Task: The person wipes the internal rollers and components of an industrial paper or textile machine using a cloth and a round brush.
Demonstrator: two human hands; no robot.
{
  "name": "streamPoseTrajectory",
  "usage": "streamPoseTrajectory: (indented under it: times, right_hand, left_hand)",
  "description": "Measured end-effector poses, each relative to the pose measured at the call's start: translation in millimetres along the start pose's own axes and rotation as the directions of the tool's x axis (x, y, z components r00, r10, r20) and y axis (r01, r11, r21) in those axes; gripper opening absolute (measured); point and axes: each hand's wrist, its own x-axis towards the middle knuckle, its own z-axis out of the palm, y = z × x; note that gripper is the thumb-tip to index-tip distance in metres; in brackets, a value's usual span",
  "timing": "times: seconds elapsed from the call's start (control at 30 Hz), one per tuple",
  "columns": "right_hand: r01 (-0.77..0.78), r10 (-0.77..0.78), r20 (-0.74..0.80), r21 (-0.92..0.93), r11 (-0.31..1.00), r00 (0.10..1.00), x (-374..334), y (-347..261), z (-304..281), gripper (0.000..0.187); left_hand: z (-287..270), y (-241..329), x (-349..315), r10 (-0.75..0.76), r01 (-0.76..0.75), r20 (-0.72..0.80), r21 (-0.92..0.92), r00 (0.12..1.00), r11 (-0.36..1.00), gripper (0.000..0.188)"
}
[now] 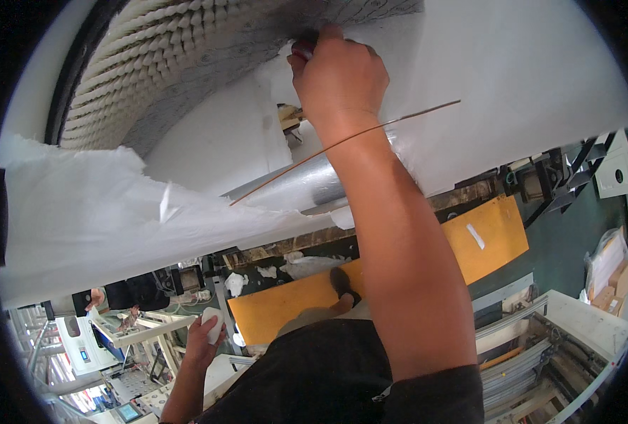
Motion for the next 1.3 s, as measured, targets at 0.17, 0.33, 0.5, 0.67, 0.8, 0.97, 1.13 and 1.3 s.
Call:
streamPoseTrajectory:
  times: [0.17,0.33,0.5,0.67,0.8,0.97,1.13,1.3]
  right_hand:
    - [0.376,-0.380,-0.032,-0.085,0.923,0.924,1,4,20,0.032]
    - [0.275,-0.275,0.009,-0.078,0.958,0.961,-7,8,19,0.032]
    - [0.106,-0.105,0.010,-0.067,0.992,0.994,14,18,16,0.035]
    - [0.392,-0.382,0.097,-0.130,0.911,0.919,-7,8,21,0.040]
    - [0.016,0.006,0.192,-0.113,0.993,0.981,14,12,20,0.043]
    - [0.182,-0.173,0.142,-0.055,0.982,0.975,4,14,18,0.042]
    - [0.002,0.013,0.147,-0.099,0.995,0.989,21,26,29,0.043]
    - [0.266,-0.250,0.177,-0.075,0.961,0.952,-4,12,23,0.038]
  left_hand:
    - [-5,-1,-1,-0.003,0.003,0.005,0.001,1.000,1.000,0.039]
    - [-5,-2,-4,-0.015,0.015,-0.055,0.001,0.998,1.000,0.040]
    - [-4,-1,5,-0.026,0.026,0.014,-0.009,1.000,1.000,0.041]
    - [-13,-4,1,-0.006,0.005,-0.009,-0.019,1.000,1.000,0.038]
    - [-5,-3,1,-0.007,0.007,0.003,-0.003,1.000,1.000,0.037]
    - [-5,0,-7,0.009,-0.009,-0.035,-0.001,0.999,1.000,0.037]
    - [-6,0,-3,0.003,-0.003,0.017,0.005,1.000,1.000,0.038]
    - [-4,0,-12,0.010,-0.010,-0.060,-0.010,0.998,1.000,0.039]
